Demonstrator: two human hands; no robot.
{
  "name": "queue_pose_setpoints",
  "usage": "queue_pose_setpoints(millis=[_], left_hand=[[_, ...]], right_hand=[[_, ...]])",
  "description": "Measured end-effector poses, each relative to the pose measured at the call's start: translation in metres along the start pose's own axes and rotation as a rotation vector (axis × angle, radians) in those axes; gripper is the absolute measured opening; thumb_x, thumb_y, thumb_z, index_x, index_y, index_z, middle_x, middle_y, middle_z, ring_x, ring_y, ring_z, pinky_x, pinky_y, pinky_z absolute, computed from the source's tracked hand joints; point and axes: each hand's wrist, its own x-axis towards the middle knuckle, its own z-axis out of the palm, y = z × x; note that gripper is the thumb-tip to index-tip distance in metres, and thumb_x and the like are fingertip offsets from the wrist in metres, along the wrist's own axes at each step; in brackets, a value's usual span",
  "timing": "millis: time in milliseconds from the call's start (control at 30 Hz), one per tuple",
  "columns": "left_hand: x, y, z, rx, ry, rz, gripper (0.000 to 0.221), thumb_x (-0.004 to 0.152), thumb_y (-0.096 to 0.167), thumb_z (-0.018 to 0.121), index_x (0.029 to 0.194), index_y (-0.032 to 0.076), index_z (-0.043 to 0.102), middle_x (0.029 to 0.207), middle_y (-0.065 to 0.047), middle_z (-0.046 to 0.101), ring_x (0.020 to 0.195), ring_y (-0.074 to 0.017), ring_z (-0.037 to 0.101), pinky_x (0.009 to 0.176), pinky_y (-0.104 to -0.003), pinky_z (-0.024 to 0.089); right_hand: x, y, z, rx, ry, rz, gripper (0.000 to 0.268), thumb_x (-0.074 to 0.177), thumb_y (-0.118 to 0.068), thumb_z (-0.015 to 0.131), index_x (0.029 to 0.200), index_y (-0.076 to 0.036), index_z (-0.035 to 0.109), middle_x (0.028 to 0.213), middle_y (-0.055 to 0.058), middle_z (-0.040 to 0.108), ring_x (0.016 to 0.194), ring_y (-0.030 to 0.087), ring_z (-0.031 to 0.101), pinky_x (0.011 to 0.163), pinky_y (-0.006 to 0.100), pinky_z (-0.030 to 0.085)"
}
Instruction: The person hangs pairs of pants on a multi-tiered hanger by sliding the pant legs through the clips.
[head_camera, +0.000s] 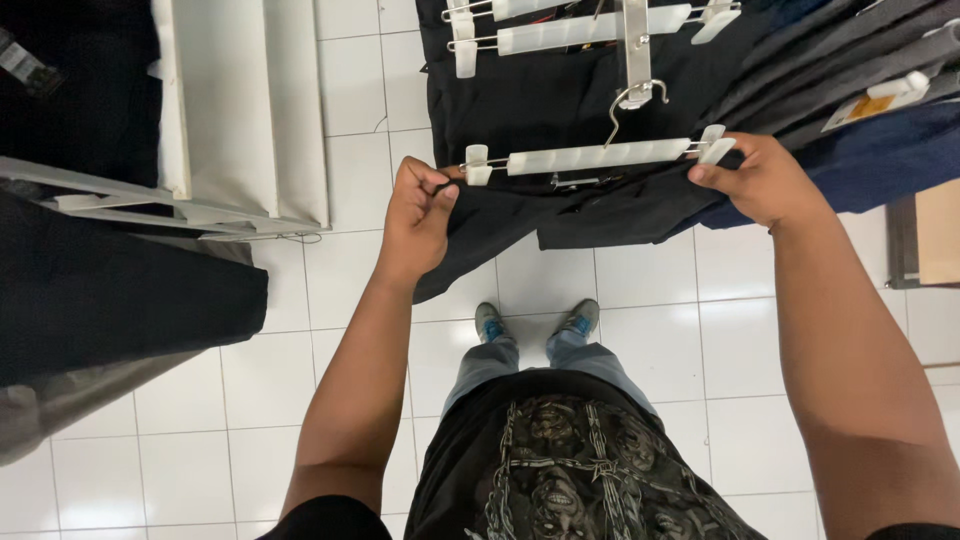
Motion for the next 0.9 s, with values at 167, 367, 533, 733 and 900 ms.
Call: queue_pose_setpoints(millis=[167,367,533,733,900], left_hand=[[0.009,-0.012,-0.002,0.018,0.038,0.027,0.011,0.094,0.002,0.045,0.096,0.011,0.039,0.101,-0.010,0.059,0.106,-0.0176,0.057,0.098,-0.030,0.043],[0.013,-0.011,-0.002,0.014,0.044,0.022,0.011,0.094,0.001,0.045,0.096,0.011,0.040,0.102,-0.010,0.059,0.106,-0.0170,0.057,0.096,-0.028,0.043],[0.013,-0.011,0.002,0.002,0.084,0.023,0.011,0.094,0.000,0.045,0.095,0.010,0.039,0.104,-0.013,0.060,0.104,-0.0187,0.058,0.094,-0.028,0.045],[0.007,-0.006,-0.001,0.023,0.051,0.085,0.010,0.095,0.002,0.044,0.094,0.010,0.039,0.105,-0.012,0.061,0.106,-0.0178,0.058,0.094,-0.029,0.046],[-0.003,0.005,0.000,0.211,0.095,0.188,0.008,0.095,-0.003,0.049,0.094,0.004,0.045,0.108,-0.013,0.066,0.109,-0.0213,0.059,0.094,-0.038,0.044]], right_hand=[[-0.013,-0.009,0.007,-0.037,0.082,-0.097,0.023,0.086,-0.019,0.068,0.105,-0.009,0.060,0.098,-0.001,0.058,0.092,0.010,0.051,0.082,0.024,0.038],[-0.050,-0.065,0.030,-0.210,0.596,-0.730,0.030,0.098,-0.016,0.067,0.116,0.004,0.053,0.108,0.017,0.055,0.101,0.030,0.054,0.090,0.040,0.043],[-0.073,-0.156,0.072,-0.124,0.215,-1.076,0.011,0.087,-0.004,0.070,0.096,-0.003,0.065,0.088,0.014,0.065,0.081,0.024,0.064,0.076,0.032,0.053],[-0.033,-0.195,0.111,-0.554,-0.115,-0.757,0.064,0.083,-0.031,0.065,0.134,-0.001,0.039,0.133,0.017,0.044,0.124,0.033,0.040,0.096,0.046,0.038],[-0.013,-0.198,0.118,-0.470,-0.235,-0.670,0.031,0.086,-0.022,0.065,0.108,0.000,0.063,0.097,0.019,0.064,0.094,0.039,0.061,0.080,0.047,0.048]])
